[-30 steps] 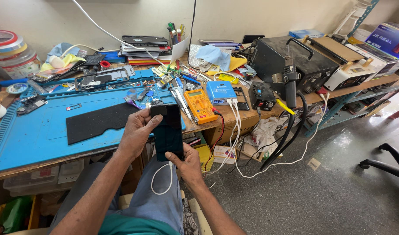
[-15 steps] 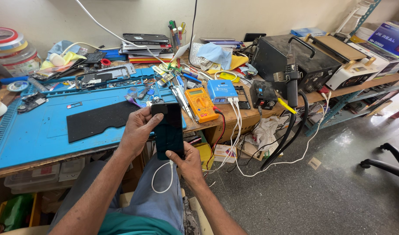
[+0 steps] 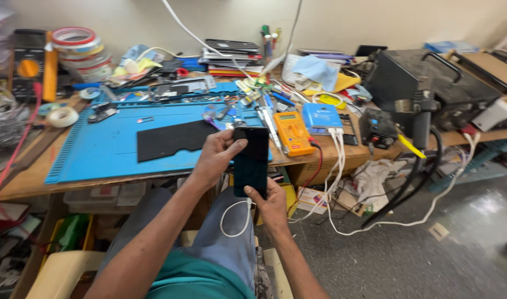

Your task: The person repairs a smartphone at a workbench. They hold the opened phone, pry at its internal components with a flat metal tool, press on the board and battery area, plug in a charging cable, and repeatedly power the phone on to test it while handling the frame and back cover.

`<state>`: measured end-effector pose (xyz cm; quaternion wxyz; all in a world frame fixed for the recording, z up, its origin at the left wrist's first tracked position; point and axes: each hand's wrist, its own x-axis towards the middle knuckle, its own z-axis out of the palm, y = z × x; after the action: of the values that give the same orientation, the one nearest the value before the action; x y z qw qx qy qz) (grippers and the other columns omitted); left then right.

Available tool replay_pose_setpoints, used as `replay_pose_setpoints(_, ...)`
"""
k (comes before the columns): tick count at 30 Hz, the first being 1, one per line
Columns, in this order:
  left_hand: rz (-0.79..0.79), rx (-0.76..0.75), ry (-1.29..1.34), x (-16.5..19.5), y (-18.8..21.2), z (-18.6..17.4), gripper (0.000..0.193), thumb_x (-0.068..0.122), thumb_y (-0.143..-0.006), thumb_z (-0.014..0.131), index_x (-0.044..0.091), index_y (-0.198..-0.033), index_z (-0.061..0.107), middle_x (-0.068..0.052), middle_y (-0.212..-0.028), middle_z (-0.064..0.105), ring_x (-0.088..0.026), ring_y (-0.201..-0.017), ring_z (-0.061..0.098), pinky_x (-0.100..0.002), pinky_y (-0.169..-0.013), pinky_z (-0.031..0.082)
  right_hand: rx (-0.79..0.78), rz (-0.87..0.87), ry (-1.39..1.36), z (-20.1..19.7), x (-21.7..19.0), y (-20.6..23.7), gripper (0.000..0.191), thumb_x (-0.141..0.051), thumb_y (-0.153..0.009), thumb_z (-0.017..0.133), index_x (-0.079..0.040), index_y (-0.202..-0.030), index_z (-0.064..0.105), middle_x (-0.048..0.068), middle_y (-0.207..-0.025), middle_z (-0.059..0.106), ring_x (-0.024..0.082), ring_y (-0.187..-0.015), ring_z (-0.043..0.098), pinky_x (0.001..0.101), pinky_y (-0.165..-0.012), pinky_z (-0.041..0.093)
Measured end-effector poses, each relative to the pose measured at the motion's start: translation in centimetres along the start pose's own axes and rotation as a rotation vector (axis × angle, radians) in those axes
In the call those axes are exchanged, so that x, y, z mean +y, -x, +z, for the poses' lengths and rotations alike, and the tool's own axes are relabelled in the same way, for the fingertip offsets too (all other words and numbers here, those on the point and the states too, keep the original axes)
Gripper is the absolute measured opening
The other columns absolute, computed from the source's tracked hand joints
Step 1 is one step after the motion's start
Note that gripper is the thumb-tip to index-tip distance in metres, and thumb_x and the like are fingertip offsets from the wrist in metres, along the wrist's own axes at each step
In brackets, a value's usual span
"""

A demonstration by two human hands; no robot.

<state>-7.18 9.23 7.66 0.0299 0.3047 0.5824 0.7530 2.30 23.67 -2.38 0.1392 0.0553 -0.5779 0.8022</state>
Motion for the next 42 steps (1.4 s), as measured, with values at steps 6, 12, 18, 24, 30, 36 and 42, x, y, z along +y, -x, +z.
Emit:
replay_pose_setpoints(6, -0.002, 0.008, -0.044, 0.0, -0.1, -0.3, 0.010, 0.011, -0.100, 0.070, 0.002, -0.099, 0.067, 0.006, -0.088, 0.064, 0.001, -0.080, 0.054, -0.021, -0.067, 0.045, 0.000, -0.027, 0.068, 0.3, -0.2, 0.0, 0.024, -0.006, -0.090, 0.079, 0.002, -0.112, 0.071, 0.005, -0.101, 0.076, 0.009, -0.089, 0.069, 0.0270, -0.079, 0.056)
replay_pose_setpoints(12, -0.035, 0.002, 0.014, -1.2, -0.3, -0.1, 0.010, 0.010, -0.101, 0.068, 0.001, -0.104, 0.067, 0.001, -0.093, 0.070, -0.002, -0.085, 0.061, -0.023, -0.072, 0.050, -0.006, -0.019, 0.034, -0.5, -0.7, 0.1, 0.027, -0.010, -0.089, 0.080, 0.000, -0.113, 0.071, 0.004, -0.102, 0.077, 0.009, -0.091, 0.070, 0.0260, -0.082, 0.057)
replay_pose_setpoints(18, -0.041, -0.017, 0.043, -2.0, -0.4, -0.2, 0.021, 0.011, -0.100, 0.068, -0.002, -0.117, 0.069, -0.003, -0.103, 0.075, -0.004, -0.092, 0.066, -0.022, -0.081, 0.054, -0.022, -0.033, 0.012, -0.8, -0.6, 0.1, 0.026, -0.010, -0.090, 0.081, 0.001, -0.111, 0.071, 0.004, -0.101, 0.077, 0.008, -0.091, 0.069, 0.0254, -0.083, 0.056)
replay_pose_setpoints(24, -0.068, -0.015, 0.001, -2.2, -0.3, -0.4, 0.022, 0.013, -0.100, 0.068, 0.000, -0.117, 0.070, -0.002, -0.101, 0.076, -0.003, -0.090, 0.066, -0.023, -0.080, 0.053, -0.013, -0.023, 0.013, -0.9, -0.4, 0.1, 0.026, -0.010, -0.089, 0.081, 0.000, -0.111, 0.071, 0.004, -0.101, 0.077, 0.008, -0.090, 0.068, 0.0254, -0.082, 0.057)
replay_pose_setpoints(30, -0.069, -0.007, -0.051, -2.2, -0.4, -0.3, 0.022, 0.013, -0.100, 0.068, 0.000, -0.117, 0.070, -0.004, -0.099, 0.077, -0.004, -0.091, 0.068, -0.024, -0.082, 0.055, -0.008, -0.019, 0.034, -0.8, -0.7, 0.2, 0.026, -0.010, -0.089, 0.081, 0.001, -0.110, 0.071, 0.005, -0.100, 0.077, 0.009, -0.090, 0.070, 0.0261, -0.082, 0.058)
replay_pose_setpoints(36, -0.057, -0.014, 0.007, -2.0, -0.4, -0.2, 0.024, 0.014, -0.099, 0.068, 0.000, -0.118, 0.070, -0.003, -0.102, 0.076, -0.004, -0.094, 0.067, -0.024, -0.084, 0.054, -0.013, -0.032, 0.007, -0.8, -0.7, 0.2, 0.026, -0.011, -0.089, 0.081, 0.000, -0.111, 0.071, 0.005, -0.100, 0.077, 0.009, -0.090, 0.070, 0.0259, -0.083, 0.058)
replay_pose_setpoints(42, -0.068, -0.009, -0.067, -1.8, -0.3, -0.1, 0.023, 0.018, -0.099, 0.067, 0.002, -0.115, 0.070, -0.003, -0.094, 0.076, -0.003, -0.087, 0.067, -0.024, -0.078, 0.056, 0.003, -0.014, 0.060, -0.8, -0.7, 0.2, 0.025, -0.011, -0.089, 0.081, 0.000, -0.109, 0.072, 0.005, -0.097, 0.077, 0.009, -0.087, 0.070, 0.0263, -0.079, 0.058)
